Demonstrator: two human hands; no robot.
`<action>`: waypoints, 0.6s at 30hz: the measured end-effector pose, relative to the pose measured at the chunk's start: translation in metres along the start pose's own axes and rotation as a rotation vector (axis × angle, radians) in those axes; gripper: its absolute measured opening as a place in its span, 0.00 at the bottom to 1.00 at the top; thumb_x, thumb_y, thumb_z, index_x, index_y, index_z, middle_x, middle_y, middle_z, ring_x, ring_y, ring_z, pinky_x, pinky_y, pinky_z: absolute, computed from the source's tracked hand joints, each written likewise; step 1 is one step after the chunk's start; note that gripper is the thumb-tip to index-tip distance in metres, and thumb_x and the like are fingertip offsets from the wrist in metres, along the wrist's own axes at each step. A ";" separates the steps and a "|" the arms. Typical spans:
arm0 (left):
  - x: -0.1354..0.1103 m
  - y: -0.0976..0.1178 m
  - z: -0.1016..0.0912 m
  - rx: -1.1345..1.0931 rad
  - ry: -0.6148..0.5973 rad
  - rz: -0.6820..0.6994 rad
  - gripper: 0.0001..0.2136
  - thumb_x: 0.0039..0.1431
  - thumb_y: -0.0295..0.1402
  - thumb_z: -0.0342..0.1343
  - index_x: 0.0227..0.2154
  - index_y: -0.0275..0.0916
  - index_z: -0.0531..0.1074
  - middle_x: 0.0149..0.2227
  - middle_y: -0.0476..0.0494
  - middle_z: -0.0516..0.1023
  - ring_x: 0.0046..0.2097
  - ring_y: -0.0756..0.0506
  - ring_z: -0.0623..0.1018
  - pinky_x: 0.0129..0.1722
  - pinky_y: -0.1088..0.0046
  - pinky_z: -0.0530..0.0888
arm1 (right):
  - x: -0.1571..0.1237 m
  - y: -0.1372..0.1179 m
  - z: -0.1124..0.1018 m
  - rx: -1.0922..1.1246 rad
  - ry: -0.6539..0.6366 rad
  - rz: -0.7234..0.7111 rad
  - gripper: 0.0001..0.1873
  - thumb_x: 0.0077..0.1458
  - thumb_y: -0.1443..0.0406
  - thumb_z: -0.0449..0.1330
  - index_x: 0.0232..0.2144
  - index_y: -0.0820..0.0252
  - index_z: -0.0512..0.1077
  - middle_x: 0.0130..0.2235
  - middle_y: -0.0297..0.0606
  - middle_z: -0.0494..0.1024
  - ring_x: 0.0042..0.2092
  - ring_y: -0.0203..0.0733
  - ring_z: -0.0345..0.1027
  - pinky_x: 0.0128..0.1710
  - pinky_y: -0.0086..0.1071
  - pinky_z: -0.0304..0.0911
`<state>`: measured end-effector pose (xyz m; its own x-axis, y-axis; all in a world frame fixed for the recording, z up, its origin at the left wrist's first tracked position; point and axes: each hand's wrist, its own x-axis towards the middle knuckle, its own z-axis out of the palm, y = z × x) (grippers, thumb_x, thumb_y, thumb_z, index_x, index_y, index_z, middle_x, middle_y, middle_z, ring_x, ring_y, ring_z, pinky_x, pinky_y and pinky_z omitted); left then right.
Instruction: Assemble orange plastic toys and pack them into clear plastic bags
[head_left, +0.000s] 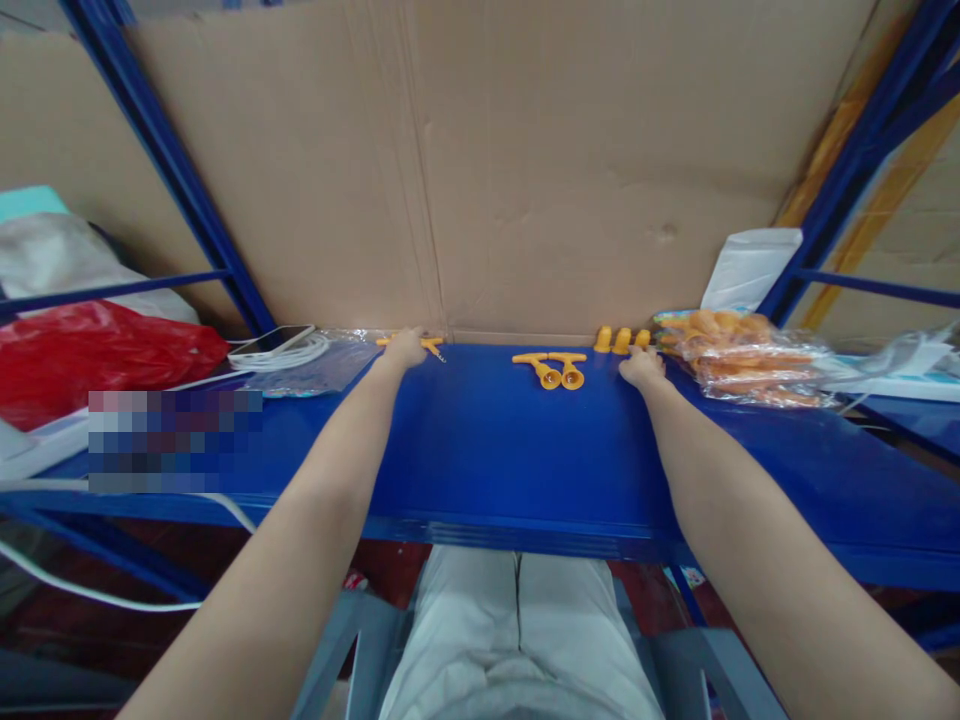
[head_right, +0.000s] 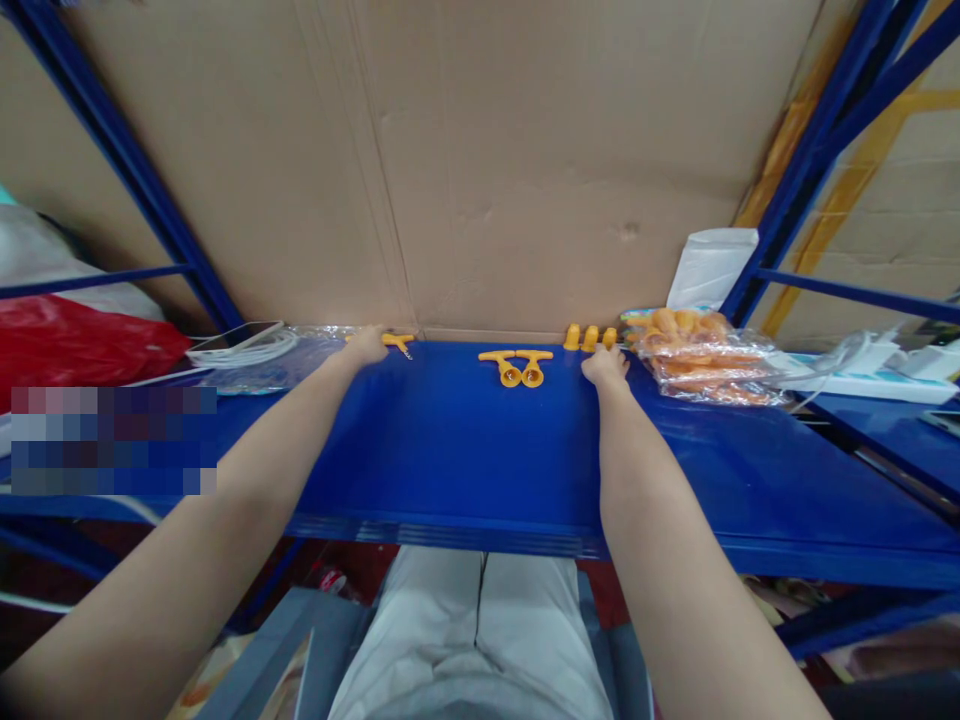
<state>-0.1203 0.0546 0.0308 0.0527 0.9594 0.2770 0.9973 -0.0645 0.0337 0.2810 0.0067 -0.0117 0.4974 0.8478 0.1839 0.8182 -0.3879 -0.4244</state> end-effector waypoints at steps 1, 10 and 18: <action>0.001 -0.006 0.001 0.022 -0.023 0.007 0.24 0.55 0.30 0.52 0.57 0.38 0.68 0.53 0.37 0.75 0.54 0.39 0.74 0.51 0.69 0.70 | 0.002 0.001 0.000 -0.001 -0.010 0.004 0.28 0.57 0.67 0.50 0.61 0.62 0.62 0.64 0.52 0.56 0.64 0.55 0.52 0.63 0.47 0.48; 0.009 -0.006 0.014 0.120 -0.132 0.002 0.29 0.55 0.30 0.49 0.62 0.46 0.62 0.63 0.34 0.63 0.63 0.30 0.63 0.57 0.45 0.62 | 0.023 0.008 0.008 -0.005 0.005 0.015 0.29 0.56 0.64 0.50 0.61 0.55 0.63 0.64 0.48 0.58 0.64 0.56 0.52 0.61 0.55 0.47; 0.011 0.003 0.018 0.141 -0.163 0.003 0.25 0.56 0.29 0.48 0.58 0.48 0.67 0.59 0.36 0.69 0.59 0.33 0.68 0.56 0.51 0.65 | 0.024 0.010 0.010 0.062 0.090 0.024 0.26 0.54 0.65 0.52 0.56 0.55 0.68 0.59 0.49 0.63 0.61 0.57 0.56 0.58 0.54 0.52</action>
<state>-0.1155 0.0702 0.0169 0.0514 0.9917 0.1175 0.9937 -0.0391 -0.1046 0.2984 0.0266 -0.0208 0.5425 0.8017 0.2508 0.7878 -0.3819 -0.4833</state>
